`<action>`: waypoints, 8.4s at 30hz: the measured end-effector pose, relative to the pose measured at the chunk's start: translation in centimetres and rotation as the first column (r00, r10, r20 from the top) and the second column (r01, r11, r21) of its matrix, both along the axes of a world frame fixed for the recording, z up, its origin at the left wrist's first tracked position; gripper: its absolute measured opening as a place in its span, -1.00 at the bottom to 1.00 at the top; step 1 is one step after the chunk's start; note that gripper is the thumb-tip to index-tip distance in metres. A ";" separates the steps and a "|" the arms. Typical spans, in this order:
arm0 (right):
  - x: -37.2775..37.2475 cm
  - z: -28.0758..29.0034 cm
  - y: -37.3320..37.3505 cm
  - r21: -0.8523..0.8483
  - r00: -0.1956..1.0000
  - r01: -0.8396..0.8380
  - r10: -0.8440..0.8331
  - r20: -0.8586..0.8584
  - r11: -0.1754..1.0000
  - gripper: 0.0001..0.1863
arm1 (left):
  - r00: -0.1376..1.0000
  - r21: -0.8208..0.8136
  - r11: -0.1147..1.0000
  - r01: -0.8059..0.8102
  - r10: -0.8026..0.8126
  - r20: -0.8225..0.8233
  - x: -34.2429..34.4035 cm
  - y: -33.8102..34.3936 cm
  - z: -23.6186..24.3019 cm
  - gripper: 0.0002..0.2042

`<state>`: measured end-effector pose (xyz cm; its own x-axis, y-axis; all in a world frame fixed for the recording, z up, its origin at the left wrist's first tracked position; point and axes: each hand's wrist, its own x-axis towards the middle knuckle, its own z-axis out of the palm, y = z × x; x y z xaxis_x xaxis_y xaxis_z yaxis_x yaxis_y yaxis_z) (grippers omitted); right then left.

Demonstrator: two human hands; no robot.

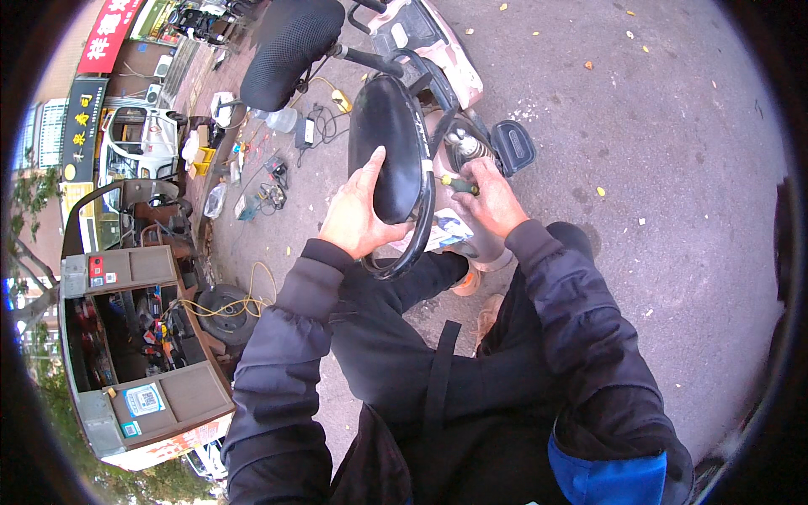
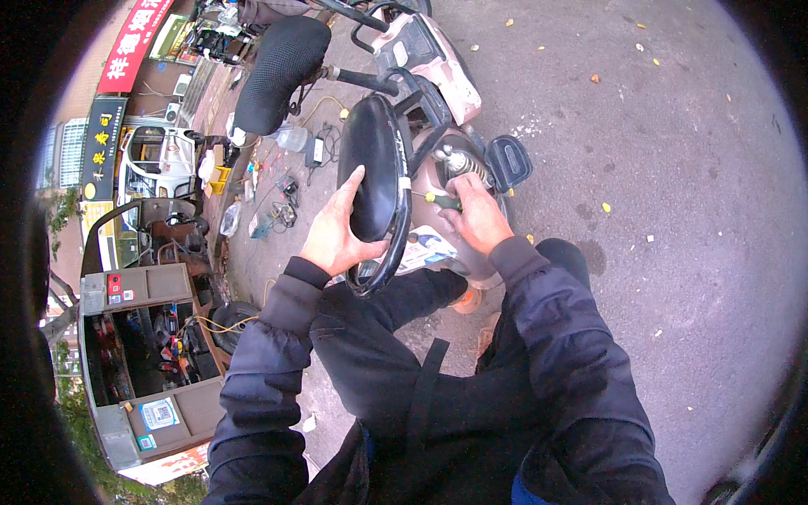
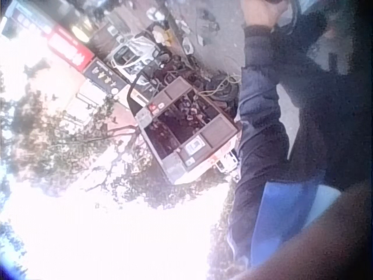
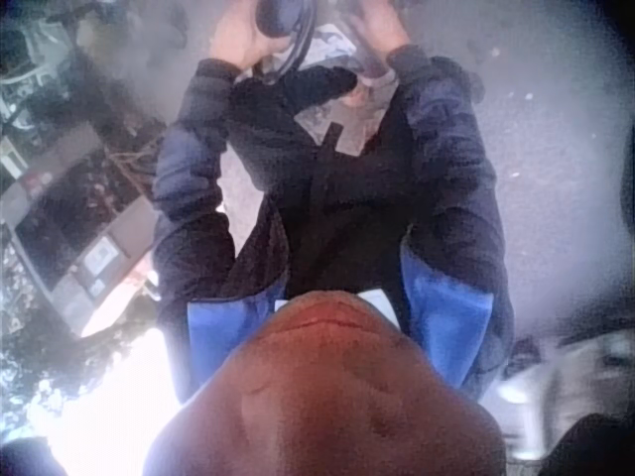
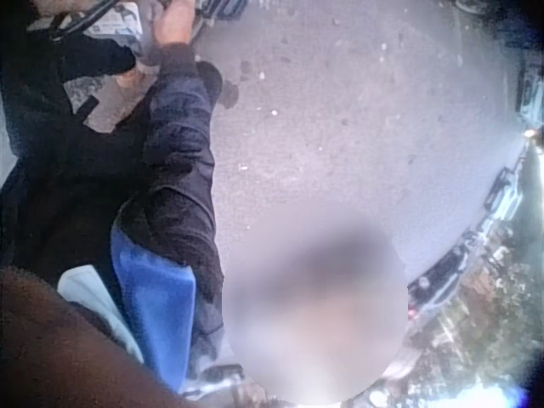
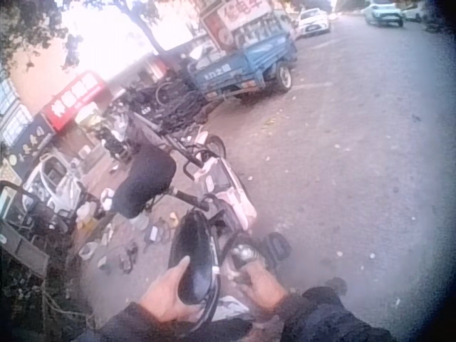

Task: The person uses a screwdriver to remove screws from the floorboard of a pink electric scooter, then removes the seat and reattaches it. The person handles screws, a screwdriver, and the scooter seat.

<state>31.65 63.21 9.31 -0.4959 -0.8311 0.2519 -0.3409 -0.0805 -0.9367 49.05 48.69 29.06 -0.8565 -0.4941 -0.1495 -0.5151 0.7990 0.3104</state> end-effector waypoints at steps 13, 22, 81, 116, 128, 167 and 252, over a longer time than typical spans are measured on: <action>0.1 0.0 -0.2 0.007 0.999 0.049 -0.049 -0.016 0.999 -0.66 | 1.000 0.007 1.000 0.006 -0.006 0.007 -0.1 0.1 0.3 0.21; -0.5 -0.6 -0.1 -0.046 0.990 -0.064 0.058 -0.129 0.997 -0.71 | 1.000 0.007 1.000 -0.008 0.008 -0.003 -0.1 0.1 0.1 0.19; 0.4 0.2 0.1 -0.014 0.999 -0.017 0.017 -0.027 1.000 -0.66 | 1.000 -0.038 0.999 0.010 -0.011 -0.008 0.1 0.1 -0.2 0.17; 0.1 -0.4 -0.2 -0.054 0.998 -0.026 0.024 -0.051 0.998 -0.65 | 1.000 -0.013 1.000 -0.014 0.014 -0.013 -0.1 0.4 -0.2 0.19; 0.3 -0.7 -0.4 -0.043 0.998 -0.009 0.006 -0.068 0.999 -0.64 | 1.000 -0.014 1.000 -0.017 0.017 -0.021 0.0 0.3 -0.3 0.18; -0.1 -0.2 0.0 -0.040 0.989 -0.047 0.041 -0.140 0.998 -0.57 | 0.999 -0.016 1.000 -0.015 0.015 -0.030 -0.1 0.4 -0.4 0.19; 3.7 1.2 7.5 0.184 0.954 0.295 -0.299 -0.007 0.938 -0.61 | 0.997 -0.060 0.998 -0.025 0.029 0.067 -0.5 0.1 -0.1 0.17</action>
<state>35.30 70.71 10.48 -0.7305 -0.6758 0.0987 -0.3042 0.1925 -0.9330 48.59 48.80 28.94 -0.8316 -0.5265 -0.1764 -0.5549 0.8004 0.2268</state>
